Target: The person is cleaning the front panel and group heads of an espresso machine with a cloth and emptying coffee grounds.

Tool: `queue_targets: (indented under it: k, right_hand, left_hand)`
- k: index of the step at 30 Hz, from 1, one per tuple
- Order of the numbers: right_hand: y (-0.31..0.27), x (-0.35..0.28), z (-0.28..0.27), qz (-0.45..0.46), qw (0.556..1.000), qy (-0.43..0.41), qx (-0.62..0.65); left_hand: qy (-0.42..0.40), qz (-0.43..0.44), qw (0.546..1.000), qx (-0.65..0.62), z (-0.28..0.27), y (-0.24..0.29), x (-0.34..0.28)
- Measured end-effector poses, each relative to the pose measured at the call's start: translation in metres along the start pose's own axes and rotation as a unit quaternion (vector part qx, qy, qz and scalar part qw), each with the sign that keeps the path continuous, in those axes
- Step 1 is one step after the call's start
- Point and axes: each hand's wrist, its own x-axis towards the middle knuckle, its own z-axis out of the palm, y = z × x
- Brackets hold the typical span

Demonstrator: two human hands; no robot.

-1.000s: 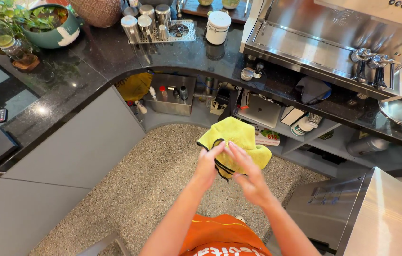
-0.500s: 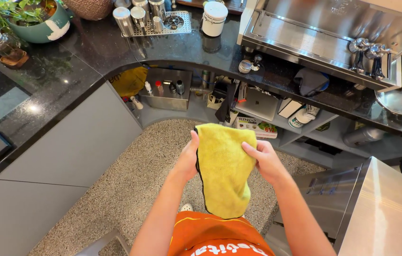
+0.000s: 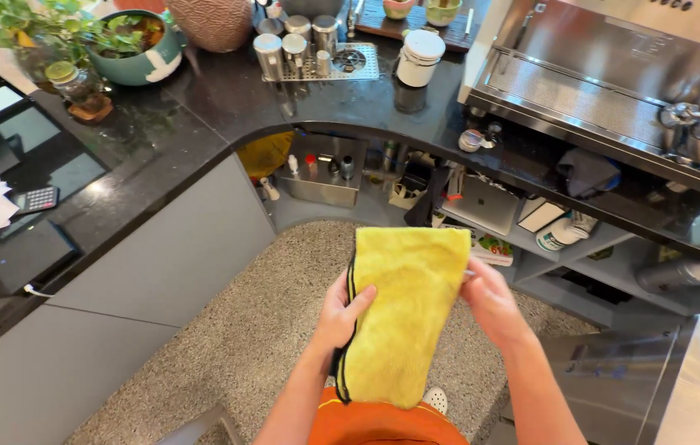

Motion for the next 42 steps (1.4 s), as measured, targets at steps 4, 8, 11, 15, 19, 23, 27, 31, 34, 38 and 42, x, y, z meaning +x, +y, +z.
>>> queue_targets:
  k: [4,8,11,15,19,23,27,31,34,38,42]
  right_hand:
    - [0.063,0.007,0.022,0.083,0.996,-0.031,-0.025]
    - [0.079,0.010,0.048,0.140,0.987,0.049,-0.057]
    - [0.074,0.014,0.063,0.138,0.984,0.092,-0.072]
    - [0.053,0.017,0.080,0.109,0.982,0.134,-0.072]
    - [0.029,0.012,0.087,0.030,0.993,0.100,-0.062]
    - [0.008,0.006,0.078,-0.071,0.976,0.058,-0.197]
    - [-0.004,0.002,0.051,-0.135,0.876,0.092,-0.455]
    - [-0.023,0.000,0.012,-0.110,0.845,0.179,-0.492]
    - [-0.042,0.000,-0.028,-0.158,0.812,0.230,-0.513]
    - [-0.034,0.006,-0.101,-0.152,0.926,0.203,-0.278]
    - [-0.047,0.024,-0.144,-0.048,0.970,0.230,0.060]
  left_hand:
    - [0.070,-0.028,0.996,0.039,-0.037,-0.011,-0.004]
    - [0.106,-0.082,0.985,0.108,-0.043,0.015,-0.025]
    - [0.112,-0.111,0.977,0.141,-0.053,0.011,-0.035]
    - [0.160,-0.094,0.980,0.079,-0.032,0.047,-0.035]
    - [0.120,-0.031,0.988,0.090,-0.022,0.073,-0.024]
    - [-0.003,0.050,0.917,0.396,-0.021,0.062,-0.001]
    - [-0.011,0.150,0.822,0.550,-0.012,0.033,0.040]
    - [-0.015,0.153,0.783,0.602,0.030,0.038,0.087]
    - [-0.020,0.128,0.814,0.566,0.054,0.032,0.124]
    - [-0.158,0.141,0.916,0.340,0.090,0.016,0.163]
    - [-0.140,-0.018,0.978,0.156,0.143,-0.008,0.199]
